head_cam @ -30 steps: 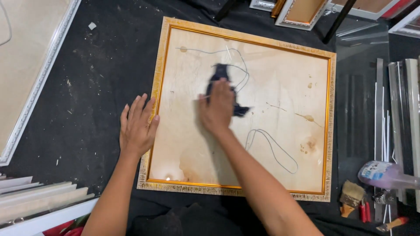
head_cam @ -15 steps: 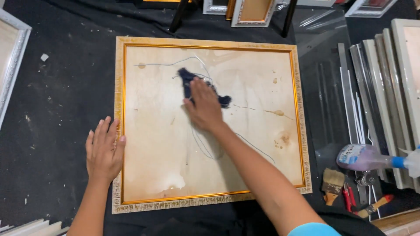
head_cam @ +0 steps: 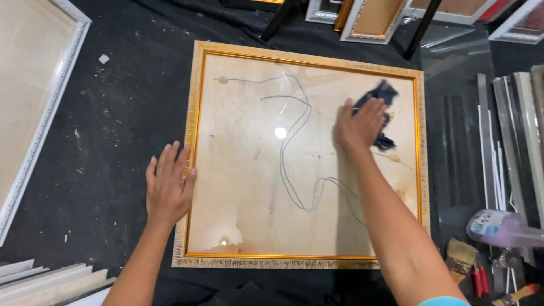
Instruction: The person is cleaning a picture frame with a cloth and then using a small brush to apply a liquid or paste to the inner edges of the frame.
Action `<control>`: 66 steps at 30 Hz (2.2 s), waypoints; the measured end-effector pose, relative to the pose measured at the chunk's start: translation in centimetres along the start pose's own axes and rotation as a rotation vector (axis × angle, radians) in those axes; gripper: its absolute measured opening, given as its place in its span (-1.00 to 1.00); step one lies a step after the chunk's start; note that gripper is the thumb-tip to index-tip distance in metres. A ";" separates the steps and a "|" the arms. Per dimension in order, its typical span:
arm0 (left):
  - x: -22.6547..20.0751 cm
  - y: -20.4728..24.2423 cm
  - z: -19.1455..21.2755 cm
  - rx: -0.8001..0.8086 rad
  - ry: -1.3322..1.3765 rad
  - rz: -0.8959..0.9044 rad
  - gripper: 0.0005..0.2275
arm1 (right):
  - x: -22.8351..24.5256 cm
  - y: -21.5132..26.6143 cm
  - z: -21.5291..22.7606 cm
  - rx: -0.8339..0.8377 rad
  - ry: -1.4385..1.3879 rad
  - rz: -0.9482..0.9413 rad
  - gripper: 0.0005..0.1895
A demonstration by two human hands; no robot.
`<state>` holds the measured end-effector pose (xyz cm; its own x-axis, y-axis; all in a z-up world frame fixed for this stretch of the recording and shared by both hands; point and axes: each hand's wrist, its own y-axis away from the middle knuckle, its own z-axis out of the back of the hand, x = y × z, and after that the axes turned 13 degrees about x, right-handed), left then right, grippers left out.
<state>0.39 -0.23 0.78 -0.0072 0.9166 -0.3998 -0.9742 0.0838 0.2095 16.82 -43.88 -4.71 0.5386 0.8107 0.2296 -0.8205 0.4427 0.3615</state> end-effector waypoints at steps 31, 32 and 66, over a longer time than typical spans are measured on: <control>0.6 -0.2 -0.9 -0.001 -0.010 -0.023 -0.52 | -7.9 -8.3 7.9 0.071 0.213 0.280 -0.09; 0.8 -0.3 -1.1 -0.008 -0.011 -0.048 -0.52 | -8.0 -9.1 7.4 0.065 0.192 0.202 -0.02; 0.7 -0.2 -0.8 -0.035 -0.062 -0.192 -0.50 | 2.1 26.7 -8.0 0.110 0.127 1.399 -0.31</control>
<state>0.41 0.07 -0.22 0.1925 0.9076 -0.3732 -0.9635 0.2469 0.1035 -5.47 -27.28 -1.79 -0.7241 0.5802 0.3729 -0.6330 -0.7738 -0.0251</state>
